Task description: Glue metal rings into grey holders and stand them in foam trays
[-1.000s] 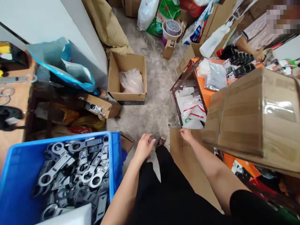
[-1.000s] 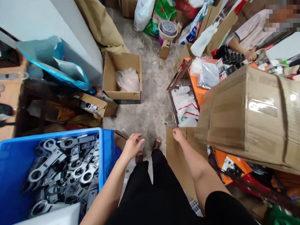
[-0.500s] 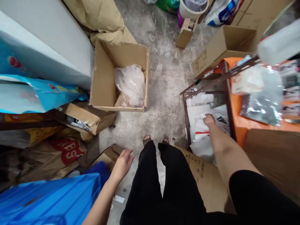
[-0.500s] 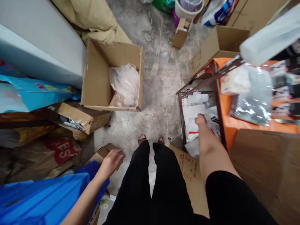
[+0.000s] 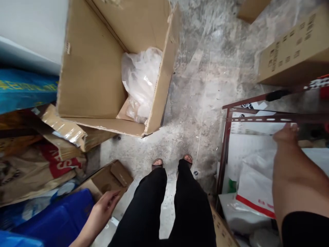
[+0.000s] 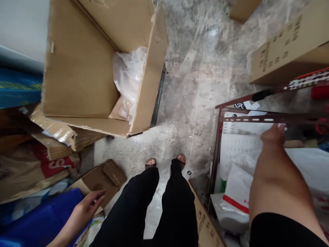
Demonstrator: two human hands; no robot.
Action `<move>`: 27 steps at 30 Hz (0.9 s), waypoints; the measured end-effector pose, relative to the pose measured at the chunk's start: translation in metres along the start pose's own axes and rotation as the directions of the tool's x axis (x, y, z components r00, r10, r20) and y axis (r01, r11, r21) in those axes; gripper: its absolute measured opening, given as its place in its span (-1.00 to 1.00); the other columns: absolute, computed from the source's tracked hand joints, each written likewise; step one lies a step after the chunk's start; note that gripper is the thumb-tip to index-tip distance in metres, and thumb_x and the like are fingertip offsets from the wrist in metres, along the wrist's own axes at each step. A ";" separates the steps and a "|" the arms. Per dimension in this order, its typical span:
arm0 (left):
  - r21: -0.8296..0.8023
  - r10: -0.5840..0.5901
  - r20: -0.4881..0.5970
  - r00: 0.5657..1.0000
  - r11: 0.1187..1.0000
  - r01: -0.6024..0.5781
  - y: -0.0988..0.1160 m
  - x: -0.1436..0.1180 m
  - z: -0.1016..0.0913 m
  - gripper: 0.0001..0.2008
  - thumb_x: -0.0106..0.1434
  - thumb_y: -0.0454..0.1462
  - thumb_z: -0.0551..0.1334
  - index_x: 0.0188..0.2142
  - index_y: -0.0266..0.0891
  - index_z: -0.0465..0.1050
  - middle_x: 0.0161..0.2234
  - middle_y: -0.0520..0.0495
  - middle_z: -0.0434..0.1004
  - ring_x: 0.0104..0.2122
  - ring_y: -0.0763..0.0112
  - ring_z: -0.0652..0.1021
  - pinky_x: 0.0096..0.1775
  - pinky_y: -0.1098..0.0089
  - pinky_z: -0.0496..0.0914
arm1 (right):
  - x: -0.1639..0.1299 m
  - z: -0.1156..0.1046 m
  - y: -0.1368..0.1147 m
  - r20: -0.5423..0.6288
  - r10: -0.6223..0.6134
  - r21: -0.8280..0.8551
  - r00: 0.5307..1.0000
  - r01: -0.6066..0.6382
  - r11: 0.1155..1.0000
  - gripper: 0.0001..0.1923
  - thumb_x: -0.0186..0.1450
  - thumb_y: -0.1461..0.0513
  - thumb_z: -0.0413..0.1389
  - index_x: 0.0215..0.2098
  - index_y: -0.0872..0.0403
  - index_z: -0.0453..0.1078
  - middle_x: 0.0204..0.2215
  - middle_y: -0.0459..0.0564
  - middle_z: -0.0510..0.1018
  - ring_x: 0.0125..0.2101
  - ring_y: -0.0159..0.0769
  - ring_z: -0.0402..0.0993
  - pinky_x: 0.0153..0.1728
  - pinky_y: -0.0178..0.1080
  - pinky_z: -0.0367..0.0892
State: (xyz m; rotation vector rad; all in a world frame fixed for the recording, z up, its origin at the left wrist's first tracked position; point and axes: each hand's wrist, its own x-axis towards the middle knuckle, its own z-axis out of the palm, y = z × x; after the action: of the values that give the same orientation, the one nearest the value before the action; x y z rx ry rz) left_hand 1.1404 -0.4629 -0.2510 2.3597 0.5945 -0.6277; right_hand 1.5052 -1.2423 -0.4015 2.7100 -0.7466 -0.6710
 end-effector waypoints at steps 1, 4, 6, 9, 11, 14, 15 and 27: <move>0.008 -0.023 0.004 1.000 1.000 0.023 0.004 0.002 0.003 -0.48 0.27 0.27 0.27 -0.28 -0.07 0.69 -0.30 -0.09 0.77 -0.32 0.14 0.76 -0.35 0.34 0.64 | 0.009 0.004 0.000 0.034 0.028 -0.001 0.999 -0.028 1.000 -0.35 0.40 0.42 0.13 0.41 0.51 0.16 0.30 0.77 0.23 0.26 0.02 0.36 -0.11 -0.03 0.28; 0.025 -0.093 0.052 0.994 0.995 0.092 0.015 0.006 0.004 -0.48 0.23 0.28 0.28 -0.29 -0.06 0.69 -0.29 -0.08 0.78 -0.29 0.11 0.77 -0.30 0.32 0.67 | 0.023 0.014 -0.004 0.119 0.094 -0.016 0.988 -0.093 0.996 -0.47 0.36 0.46 0.14 0.29 0.48 0.35 0.13 0.65 0.43 0.21 -0.01 0.40 -0.17 -0.05 0.22; 0.026 -0.131 0.083 0.988 0.991 0.129 0.023 0.005 -0.001 -0.48 0.23 0.28 0.29 -0.28 -0.06 0.69 -0.27 -0.08 0.78 -0.27 0.10 0.77 -0.28 0.32 0.67 | 0.019 0.016 -0.009 0.130 0.117 -0.034 0.985 -0.114 0.993 -0.51 0.43 0.41 0.10 0.30 0.44 0.35 0.09 0.64 0.46 0.18 0.02 0.44 -0.16 -0.02 0.21; 0.014 -0.162 0.049 0.986 0.987 0.161 0.038 0.003 -0.015 -0.47 0.21 0.28 0.30 -0.26 -0.08 0.68 -0.24 -0.10 0.79 -0.23 0.07 0.77 -0.20 0.26 0.68 | -0.005 0.009 -0.024 0.127 0.090 -0.062 0.988 -0.083 0.995 -0.55 0.50 0.30 0.07 0.31 0.32 0.36 0.10 0.64 0.47 0.18 0.09 0.45 -0.04 0.06 0.20; -0.073 -0.201 -0.022 0.979 0.977 0.199 0.057 0.003 -0.027 -0.43 0.20 0.28 0.33 -0.10 -0.09 0.65 -0.15 -0.13 0.78 -0.15 0.04 0.77 -0.09 0.18 0.68 | -0.032 -0.003 -0.039 0.134 0.031 -0.077 0.990 -0.021 0.997 -0.60 0.53 0.32 0.01 0.27 0.27 0.41 0.05 0.58 0.53 0.15 0.09 0.49 0.05 0.10 0.15; -0.384 -0.233 -0.015 0.972 0.899 0.209 0.104 0.001 -0.042 -0.20 0.28 0.20 0.36 0.37 -0.10 0.33 0.12 -0.26 0.68 0.03 0.02 0.72 0.09 0.05 0.63 | -0.089 -0.032 -0.063 0.149 -0.108 -0.077 0.983 0.121 0.990 -0.57 0.50 0.39 -0.07 0.26 0.17 0.41 -0.01 0.45 0.61 0.08 0.02 0.53 0.07 0.06 0.16; -0.491 -0.193 0.037 0.981 0.851 0.186 0.123 -0.001 -0.046 -0.13 0.29 0.18 0.37 0.46 -0.07 0.19 0.22 -0.31 0.60 0.09 0.00 0.70 0.13 0.01 0.60 | -0.112 -0.044 -0.071 0.157 -0.150 -0.076 0.976 0.163 0.984 -0.56 0.47 0.41 -0.06 0.24 0.15 0.42 -0.04 0.42 0.63 0.06 0.02 0.54 0.06 0.04 0.18; -0.657 0.118 -0.594 0.796 0.500 -0.564 0.242 -0.128 -0.247 -0.05 0.35 0.32 0.19 0.57 0.27 -0.20 0.59 -0.22 -0.05 0.37 -0.16 0.44 0.24 -0.14 0.49 | -0.414 -0.250 -0.151 0.193 -0.654 0.093 0.732 0.650 0.754 -0.63 0.32 0.29 0.17 0.08 -0.03 0.52 -0.17 0.09 0.74 -0.14 -0.07 0.73 -0.11 -0.20 0.45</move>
State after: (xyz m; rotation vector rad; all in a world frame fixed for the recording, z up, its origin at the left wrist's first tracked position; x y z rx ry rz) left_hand 1.2428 -0.5043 0.1009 1.5969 0.4249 0.4242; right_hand 1.3761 -0.8653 -0.0879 2.9284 0.2255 -1.1173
